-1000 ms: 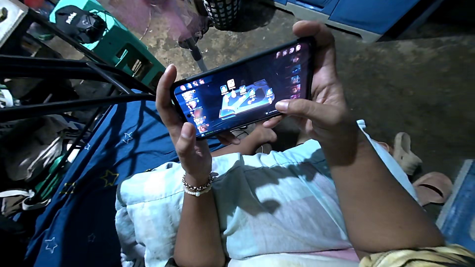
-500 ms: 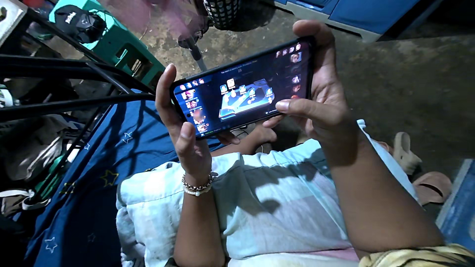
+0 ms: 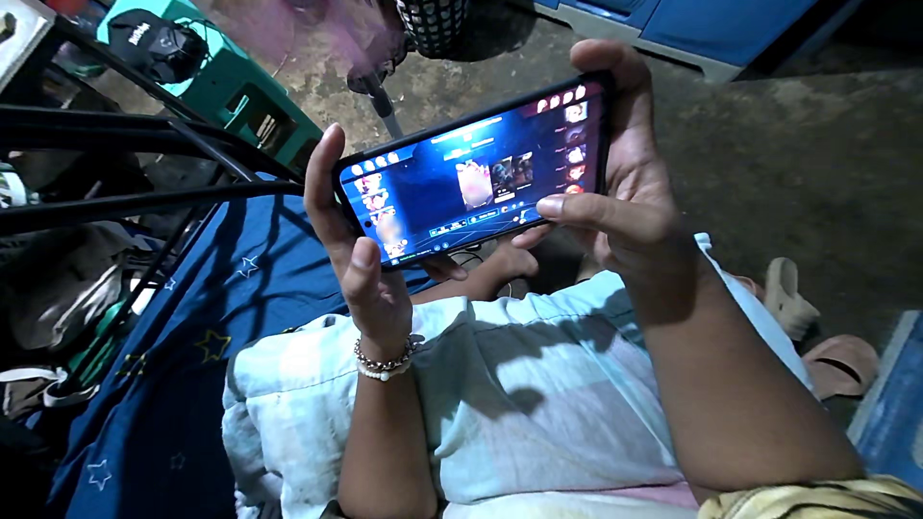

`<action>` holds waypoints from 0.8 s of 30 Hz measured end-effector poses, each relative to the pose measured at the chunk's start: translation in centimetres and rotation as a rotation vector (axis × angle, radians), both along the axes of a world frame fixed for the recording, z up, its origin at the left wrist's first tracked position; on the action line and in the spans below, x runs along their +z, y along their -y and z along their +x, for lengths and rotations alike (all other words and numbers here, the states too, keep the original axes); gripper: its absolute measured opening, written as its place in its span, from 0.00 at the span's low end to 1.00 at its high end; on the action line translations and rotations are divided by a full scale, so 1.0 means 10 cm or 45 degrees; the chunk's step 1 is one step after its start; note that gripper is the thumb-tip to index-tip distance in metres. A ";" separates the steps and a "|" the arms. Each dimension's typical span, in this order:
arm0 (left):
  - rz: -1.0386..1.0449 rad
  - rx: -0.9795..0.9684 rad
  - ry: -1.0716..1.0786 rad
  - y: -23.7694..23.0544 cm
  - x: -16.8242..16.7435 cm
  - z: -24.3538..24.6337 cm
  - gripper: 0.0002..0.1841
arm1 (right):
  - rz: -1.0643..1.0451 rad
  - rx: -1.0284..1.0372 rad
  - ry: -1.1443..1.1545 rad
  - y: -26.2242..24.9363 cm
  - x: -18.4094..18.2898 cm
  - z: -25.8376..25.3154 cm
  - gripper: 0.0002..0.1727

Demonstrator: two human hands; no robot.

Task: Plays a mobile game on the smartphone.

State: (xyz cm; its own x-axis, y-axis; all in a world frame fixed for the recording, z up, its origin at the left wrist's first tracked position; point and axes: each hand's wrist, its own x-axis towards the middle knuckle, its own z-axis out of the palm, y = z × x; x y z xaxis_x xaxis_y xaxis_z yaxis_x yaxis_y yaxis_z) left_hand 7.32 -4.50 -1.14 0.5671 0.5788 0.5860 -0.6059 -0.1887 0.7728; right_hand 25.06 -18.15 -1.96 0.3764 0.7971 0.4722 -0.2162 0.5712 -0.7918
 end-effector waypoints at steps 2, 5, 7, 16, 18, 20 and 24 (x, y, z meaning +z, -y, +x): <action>-0.008 0.000 -0.008 0.00 0.00 0.00 0.38 | -0.012 -0.006 0.001 0.00 0.00 0.00 0.46; -0.015 -0.009 -0.014 0.01 0.01 0.00 0.38 | -0.017 -0.023 0.000 0.00 0.00 -0.01 0.46; -0.014 -0.017 -0.020 0.00 0.01 -0.01 0.37 | -0.008 -0.008 -0.003 0.00 0.00 0.00 0.47; 0.010 -0.024 -0.056 0.00 0.04 0.00 0.39 | -0.030 -0.031 -0.004 0.02 0.01 0.02 0.47; 0.020 -0.018 -0.076 0.01 0.04 0.00 0.39 | -0.045 -0.026 -0.003 0.03 0.01 0.03 0.47; 0.017 -0.016 -0.089 0.00 0.05 0.00 0.39 | -0.071 -0.040 -0.007 0.03 0.02 0.02 0.47; 0.013 -0.034 -0.111 -0.01 0.06 0.00 0.40 | -0.070 -0.063 0.010 0.03 0.02 0.02 0.46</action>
State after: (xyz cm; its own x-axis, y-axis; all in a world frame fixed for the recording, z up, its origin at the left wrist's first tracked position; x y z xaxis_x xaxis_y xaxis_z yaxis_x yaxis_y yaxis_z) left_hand 7.31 -4.42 -0.52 0.6314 0.5572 0.5394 -0.5411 -0.1816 0.8211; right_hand 25.28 -18.41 -1.74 0.4123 0.8024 0.4314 -0.1828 0.5367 -0.8237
